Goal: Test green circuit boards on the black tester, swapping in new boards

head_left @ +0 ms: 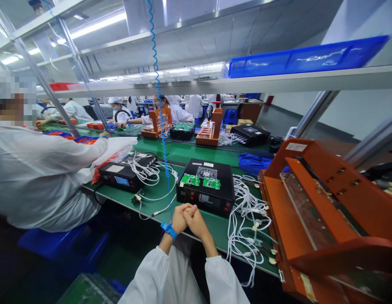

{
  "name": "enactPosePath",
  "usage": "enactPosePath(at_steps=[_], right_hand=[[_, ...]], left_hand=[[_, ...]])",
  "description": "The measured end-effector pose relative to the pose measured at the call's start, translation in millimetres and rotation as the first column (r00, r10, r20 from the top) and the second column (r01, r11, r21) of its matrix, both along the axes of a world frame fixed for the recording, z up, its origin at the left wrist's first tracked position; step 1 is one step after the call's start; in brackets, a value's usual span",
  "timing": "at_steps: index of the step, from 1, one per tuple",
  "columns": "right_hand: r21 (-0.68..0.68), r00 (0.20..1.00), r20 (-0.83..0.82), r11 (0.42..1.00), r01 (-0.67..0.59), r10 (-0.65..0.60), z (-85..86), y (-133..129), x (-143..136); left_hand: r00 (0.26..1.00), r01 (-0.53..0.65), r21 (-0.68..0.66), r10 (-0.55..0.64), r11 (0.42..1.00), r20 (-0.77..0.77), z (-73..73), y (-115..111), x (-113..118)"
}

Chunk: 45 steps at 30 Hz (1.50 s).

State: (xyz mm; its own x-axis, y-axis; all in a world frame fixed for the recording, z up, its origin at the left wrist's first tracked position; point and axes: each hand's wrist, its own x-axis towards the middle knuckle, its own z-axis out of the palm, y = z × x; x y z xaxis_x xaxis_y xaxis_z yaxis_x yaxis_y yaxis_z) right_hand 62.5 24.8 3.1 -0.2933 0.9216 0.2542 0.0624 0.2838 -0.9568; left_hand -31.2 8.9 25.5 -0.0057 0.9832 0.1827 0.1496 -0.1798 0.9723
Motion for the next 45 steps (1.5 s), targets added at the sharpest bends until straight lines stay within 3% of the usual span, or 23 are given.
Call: enactPosePath(at_steps=[45], right_hand=[[-0.019,1.0,0.0,1.0,-0.004,0.004,-1.5,-1.3,2.2]], left_hand=[[1.0,-0.009,-0.032,0.009,0.999,0.001,-4.8,2.0,0.5]])
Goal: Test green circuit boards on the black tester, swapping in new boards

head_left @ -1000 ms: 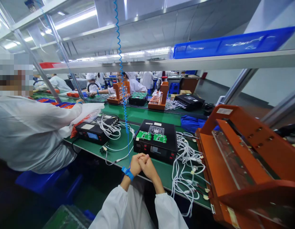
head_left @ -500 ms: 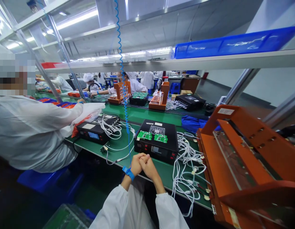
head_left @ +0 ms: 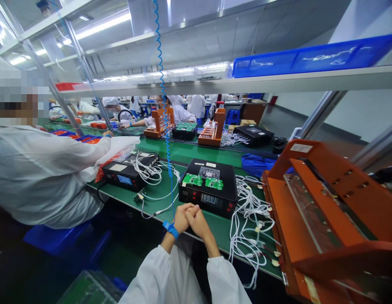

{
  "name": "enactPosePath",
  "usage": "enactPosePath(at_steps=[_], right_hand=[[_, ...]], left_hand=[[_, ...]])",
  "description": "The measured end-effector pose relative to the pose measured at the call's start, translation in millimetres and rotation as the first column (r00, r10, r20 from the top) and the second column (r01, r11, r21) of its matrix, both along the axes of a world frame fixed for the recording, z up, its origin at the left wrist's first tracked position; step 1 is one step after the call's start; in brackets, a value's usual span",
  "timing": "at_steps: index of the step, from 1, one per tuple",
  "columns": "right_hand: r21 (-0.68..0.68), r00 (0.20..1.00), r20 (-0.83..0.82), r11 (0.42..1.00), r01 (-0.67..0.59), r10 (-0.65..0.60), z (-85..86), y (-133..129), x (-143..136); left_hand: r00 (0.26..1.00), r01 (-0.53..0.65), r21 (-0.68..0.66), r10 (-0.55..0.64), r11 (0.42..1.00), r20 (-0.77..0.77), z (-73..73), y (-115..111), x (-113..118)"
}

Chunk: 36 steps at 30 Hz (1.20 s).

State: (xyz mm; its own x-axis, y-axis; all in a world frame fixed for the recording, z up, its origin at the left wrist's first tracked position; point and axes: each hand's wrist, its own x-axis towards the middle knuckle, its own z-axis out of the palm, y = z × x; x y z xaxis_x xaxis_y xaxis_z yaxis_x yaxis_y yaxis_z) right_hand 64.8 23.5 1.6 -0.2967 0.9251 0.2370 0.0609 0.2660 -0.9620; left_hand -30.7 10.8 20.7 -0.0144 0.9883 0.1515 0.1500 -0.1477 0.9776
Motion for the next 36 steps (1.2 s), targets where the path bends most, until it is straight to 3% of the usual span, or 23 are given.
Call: enactPosePath(at_steps=[27,36], right_hand=[[0.012,1.0,-0.002,1.0,0.001,-0.001,-3.2,1,-1],[0.007,1.0,-0.001,1.0,0.0,0.0,1.0,0,-1]], left_hand=[[1.0,-0.002,-0.009,0.002,1.0,0.0,-11.5,3,-1],[1.0,-0.008,0.003,0.008,1.0,-0.015,-8.2,2,-2]])
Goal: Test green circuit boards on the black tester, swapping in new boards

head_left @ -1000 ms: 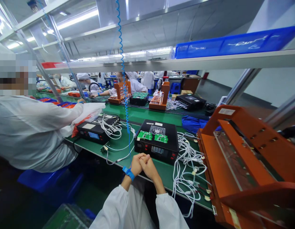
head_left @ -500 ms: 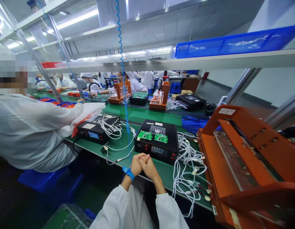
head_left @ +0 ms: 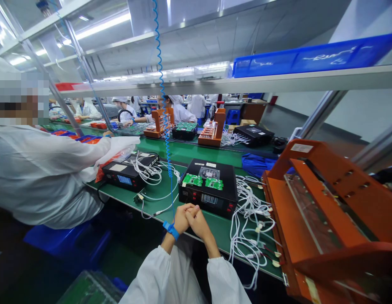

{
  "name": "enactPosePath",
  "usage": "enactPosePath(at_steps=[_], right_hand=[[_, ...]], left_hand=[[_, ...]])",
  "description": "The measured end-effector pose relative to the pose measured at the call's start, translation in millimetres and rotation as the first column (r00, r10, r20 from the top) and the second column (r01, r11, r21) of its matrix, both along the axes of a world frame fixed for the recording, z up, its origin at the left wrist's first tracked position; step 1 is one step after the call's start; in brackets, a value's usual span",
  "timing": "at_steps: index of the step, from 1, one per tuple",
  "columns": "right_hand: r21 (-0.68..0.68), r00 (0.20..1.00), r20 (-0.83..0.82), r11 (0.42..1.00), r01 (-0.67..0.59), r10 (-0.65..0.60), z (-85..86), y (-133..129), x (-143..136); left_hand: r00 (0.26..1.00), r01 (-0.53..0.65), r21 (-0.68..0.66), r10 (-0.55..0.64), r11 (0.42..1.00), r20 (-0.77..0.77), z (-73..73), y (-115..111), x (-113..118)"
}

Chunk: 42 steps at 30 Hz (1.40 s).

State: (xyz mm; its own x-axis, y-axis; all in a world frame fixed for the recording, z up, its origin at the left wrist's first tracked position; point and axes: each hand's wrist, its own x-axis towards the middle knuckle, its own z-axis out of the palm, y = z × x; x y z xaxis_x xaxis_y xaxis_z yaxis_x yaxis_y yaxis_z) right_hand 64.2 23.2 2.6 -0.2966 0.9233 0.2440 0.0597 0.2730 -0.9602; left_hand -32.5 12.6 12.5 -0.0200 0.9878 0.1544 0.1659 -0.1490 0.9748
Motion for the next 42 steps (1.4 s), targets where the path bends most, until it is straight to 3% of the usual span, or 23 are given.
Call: enactPosePath(at_steps=[12,35,42], right_hand=[[-0.01,1.0,0.005,1.0,-0.017,0.017,4.7,-1.8,-0.6],[0.015,1.0,-0.012,1.0,0.007,-0.007,-1.4,0.5,0.0],[-0.008,1.0,-0.006,1.0,-0.015,0.015,1.5,-0.2,-0.4]], left_hand=[[0.999,0.023,-0.003,-0.023,1.0,0.022,-4.3,1.4,-0.2],[1.0,0.013,0.002,-0.013,1.0,0.019,-8.2,3.2,-0.3],[1.0,0.014,0.039,-0.014,0.999,-0.004,-1.3,1.4,-0.7]])
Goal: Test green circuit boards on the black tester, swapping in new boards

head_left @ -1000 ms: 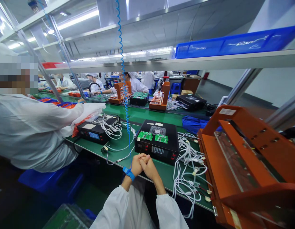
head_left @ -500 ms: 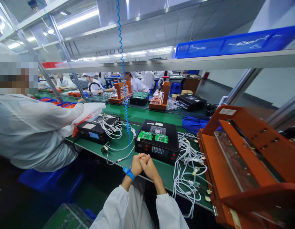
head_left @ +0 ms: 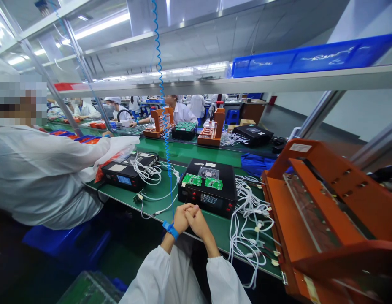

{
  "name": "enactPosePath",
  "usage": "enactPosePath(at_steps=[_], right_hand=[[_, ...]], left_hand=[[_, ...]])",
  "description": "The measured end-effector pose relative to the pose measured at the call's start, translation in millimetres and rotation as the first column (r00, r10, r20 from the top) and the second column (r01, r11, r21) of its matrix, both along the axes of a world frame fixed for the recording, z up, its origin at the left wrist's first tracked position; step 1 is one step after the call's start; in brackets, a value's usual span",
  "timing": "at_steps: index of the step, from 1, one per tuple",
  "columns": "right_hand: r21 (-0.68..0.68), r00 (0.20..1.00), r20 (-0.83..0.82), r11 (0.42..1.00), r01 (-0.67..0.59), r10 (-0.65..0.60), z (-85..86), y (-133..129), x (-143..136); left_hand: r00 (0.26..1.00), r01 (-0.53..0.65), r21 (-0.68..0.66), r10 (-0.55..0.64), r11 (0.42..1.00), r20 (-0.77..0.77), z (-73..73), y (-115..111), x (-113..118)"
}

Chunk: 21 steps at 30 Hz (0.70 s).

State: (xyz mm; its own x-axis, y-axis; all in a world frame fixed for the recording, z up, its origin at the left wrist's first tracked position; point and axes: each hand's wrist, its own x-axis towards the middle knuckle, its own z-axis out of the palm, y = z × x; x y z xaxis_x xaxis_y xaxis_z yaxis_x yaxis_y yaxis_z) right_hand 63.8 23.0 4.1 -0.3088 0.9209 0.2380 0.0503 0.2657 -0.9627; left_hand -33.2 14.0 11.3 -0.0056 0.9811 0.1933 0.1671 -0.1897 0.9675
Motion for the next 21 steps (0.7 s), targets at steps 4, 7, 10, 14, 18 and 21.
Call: enactPosePath(at_steps=[4,7,10,14,18,21], right_hand=[[0.01,1.0,-0.007,1.0,-0.019,0.019,0.3,0,-1],[0.011,1.0,0.003,1.0,-0.008,0.008,0.0,0,-1],[0.003,1.0,0.013,1.0,0.01,-0.01,0.0,0,0],[-0.002,1.0,0.001,1.0,0.009,-0.009,1.6,-1,0],[0.012,1.0,-0.001,1.0,0.013,-0.013,3.6,-1,0],[0.013,1.0,0.013,1.0,0.024,-0.024,3.0,-1,0]], left_hand=[[1.0,-0.012,-0.029,0.013,1.0,0.015,-1.3,1,1],[1.0,-0.01,-0.03,0.01,0.999,0.01,-1.3,1,1],[1.0,-0.007,-0.024,0.008,1.0,0.008,3.5,-1,1],[1.0,-0.011,-0.029,0.012,1.0,0.008,10.7,-4,2],[1.0,-0.014,-0.03,0.014,0.999,0.015,10.9,-4,2],[1.0,-0.011,-0.032,0.012,0.999,0.024,9.6,-4,2]])
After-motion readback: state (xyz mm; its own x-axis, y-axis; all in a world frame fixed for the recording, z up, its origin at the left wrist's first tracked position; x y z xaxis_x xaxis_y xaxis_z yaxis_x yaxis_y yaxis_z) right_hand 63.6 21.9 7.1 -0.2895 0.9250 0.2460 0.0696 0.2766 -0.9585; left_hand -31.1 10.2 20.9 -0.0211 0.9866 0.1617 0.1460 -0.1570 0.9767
